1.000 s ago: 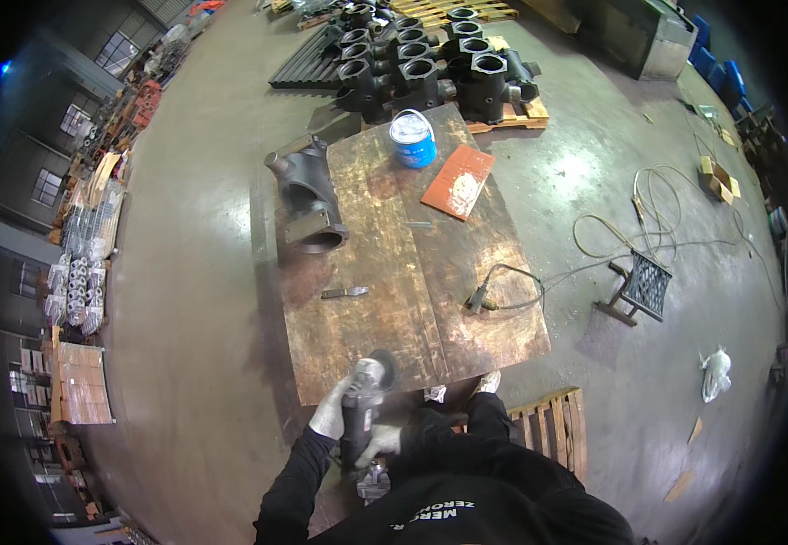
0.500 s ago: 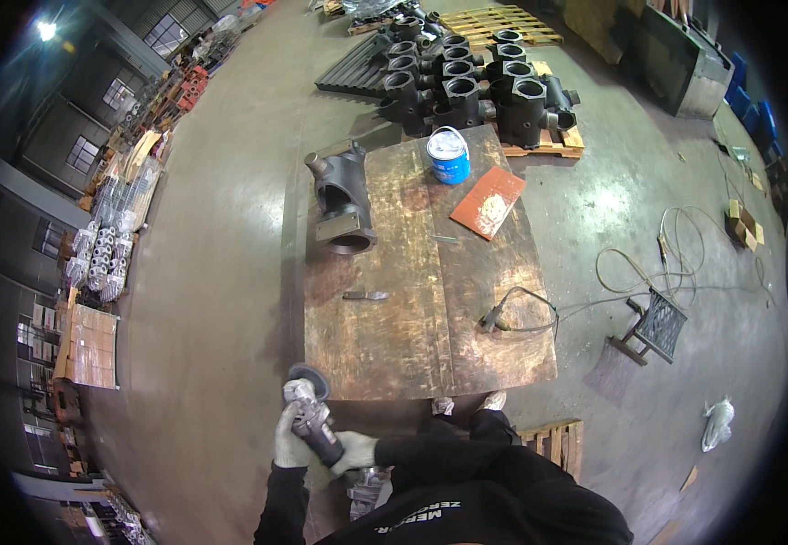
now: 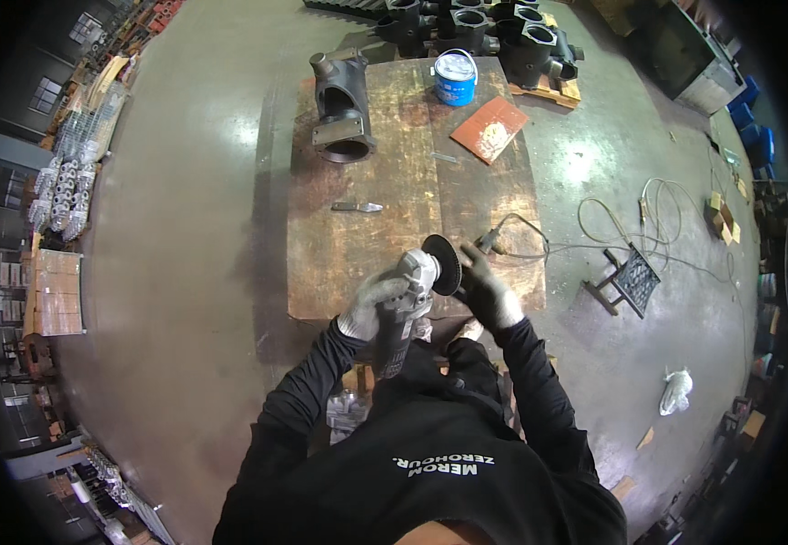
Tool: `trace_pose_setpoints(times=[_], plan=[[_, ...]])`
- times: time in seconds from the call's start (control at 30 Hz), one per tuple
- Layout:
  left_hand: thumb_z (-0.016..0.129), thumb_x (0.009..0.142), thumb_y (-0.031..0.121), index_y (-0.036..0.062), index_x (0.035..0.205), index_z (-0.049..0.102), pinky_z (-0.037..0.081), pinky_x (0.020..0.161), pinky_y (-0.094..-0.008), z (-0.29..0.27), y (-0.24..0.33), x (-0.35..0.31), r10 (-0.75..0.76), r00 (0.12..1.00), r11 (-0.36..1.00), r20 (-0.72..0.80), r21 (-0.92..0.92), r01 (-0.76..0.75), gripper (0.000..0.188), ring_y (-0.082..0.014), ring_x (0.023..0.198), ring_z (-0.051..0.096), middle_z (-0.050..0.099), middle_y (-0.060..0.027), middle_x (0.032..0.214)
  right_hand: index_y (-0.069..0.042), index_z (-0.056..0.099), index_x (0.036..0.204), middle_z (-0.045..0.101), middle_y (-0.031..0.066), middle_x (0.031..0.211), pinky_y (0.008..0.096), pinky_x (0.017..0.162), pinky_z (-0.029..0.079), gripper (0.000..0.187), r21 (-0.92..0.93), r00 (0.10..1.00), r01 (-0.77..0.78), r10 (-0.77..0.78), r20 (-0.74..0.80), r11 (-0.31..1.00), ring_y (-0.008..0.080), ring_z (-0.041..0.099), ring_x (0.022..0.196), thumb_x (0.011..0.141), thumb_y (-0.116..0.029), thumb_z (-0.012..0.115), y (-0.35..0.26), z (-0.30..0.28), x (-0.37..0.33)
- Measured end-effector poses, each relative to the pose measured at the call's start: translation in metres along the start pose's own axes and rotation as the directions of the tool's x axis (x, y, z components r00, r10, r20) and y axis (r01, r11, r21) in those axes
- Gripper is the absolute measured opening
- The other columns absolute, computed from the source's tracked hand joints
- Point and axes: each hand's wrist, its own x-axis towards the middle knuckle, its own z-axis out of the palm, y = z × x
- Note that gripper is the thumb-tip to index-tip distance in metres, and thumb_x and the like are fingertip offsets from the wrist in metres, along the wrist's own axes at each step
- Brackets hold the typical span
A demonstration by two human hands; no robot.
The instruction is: The person places a metal part on a workbench, then walks to a storage area to retrieve a wire brush. After returning to the workbench, they attach the wire brush to an angle grinder and tighten it with a wrench.
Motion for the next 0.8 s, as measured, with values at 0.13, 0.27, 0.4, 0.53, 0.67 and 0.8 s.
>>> trace_pose_setpoints(times=[0.13,0.27,0.4,0.53,0.67,0.8], plan=[[0.06,0.088,0.023,-0.001,0.108,0.06,0.052,0.062,-0.0308,-0.004,-0.011,0.01,-0.144,0.99,0.979,-0.004,0.143,0.143,0.031,-0.0153,0.065,0.057,0.06,-0.0066,0.084,-0.004,0.064,0.113,0.065,0.0147,0.113,0.0374,0.092,0.05,0.035,-0.477,0.858,0.315,-0.461,-0.226,0.82,0.0305,0.064,0.104,0.079,-0.008,0.071,-0.016,0.015,0.026],[0.061,0.086,0.023,-0.0036,0.117,0.06,0.055,0.067,-0.0276,-0.009,-0.023,0.011,-0.091,0.996,0.995,0.021,0.038,0.09,0.04,-0.0158,0.077,0.065,0.066,-0.0093,0.09,0.004,0.06,0.115,0.062,0.0166,0.121,0.0366,0.098,0.049,0.027,-0.551,0.699,0.461,-0.667,-0.256,0.695,0.0248,0.062,0.108,0.105,-0.018,0.049,0.001,0.045,0.014],[0.067,0.081,0.015,-0.0037,0.121,0.059,0.053,0.072,-0.0255,-0.011,-0.024,0.003,-0.099,0.991,0.992,0.086,-0.076,0.105,0.044,-0.0147,0.082,0.065,0.066,-0.007,0.098,-0.002,0.048,0.131,0.052,0.0202,0.137,0.0464,0.112,0.039,0.034,-0.015,0.619,0.717,-0.646,-0.446,0.697,0.0318,0.049,0.132,0.106,-0.024,0.047,0.011,0.076,-0.006],[0.066,0.083,0.011,-0.0021,0.111,0.064,0.046,0.065,-0.0225,-0.017,-0.02,-0.005,-0.07,0.992,0.997,0.109,0.049,0.065,0.031,-0.009,0.072,0.058,0.063,-0.0029,0.086,-0.007,0.025,0.156,0.038,0.0182,0.155,0.0497,0.114,0.036,0.073,0.388,0.893,0.444,-0.363,-0.267,0.807,0.0345,0.043,0.139,0.103,-0.054,0.042,-0.014,0.067,-0.015],[0.068,0.08,0.009,-0.0009,0.101,0.066,0.049,0.066,-0.0249,-0.023,-0.018,-0.013,0.002,0.972,0.99,0.235,-0.134,0.03,0.023,-0.0112,0.068,0.06,0.065,-0.0044,0.084,-0.001,0.047,0.134,0.057,0.0164,0.132,0.041,0.106,0.044,0.044,0.074,0.984,0.174,-0.171,-0.047,0.982,0.0289,0.056,0.122,0.096,-0.021,0.054,-0.019,0.063,0.004],[0.063,0.084,0.01,-0.0027,0.109,0.064,0.044,0.062,-0.0214,-0.026,-0.014,-0.02,-0.021,0.987,0.995,0.157,-0.097,0.036,0.028,-0.0062,0.07,0.055,0.062,-0.0019,0.087,0.002,0.051,0.119,0.057,0.0192,0.126,0.0395,0.105,0.043,0.025,0.268,0.831,0.533,-0.436,-0.346,0.803,0.0287,0.057,0.118,0.104,-0.017,0.045,0.007,0.096,-0.001]])
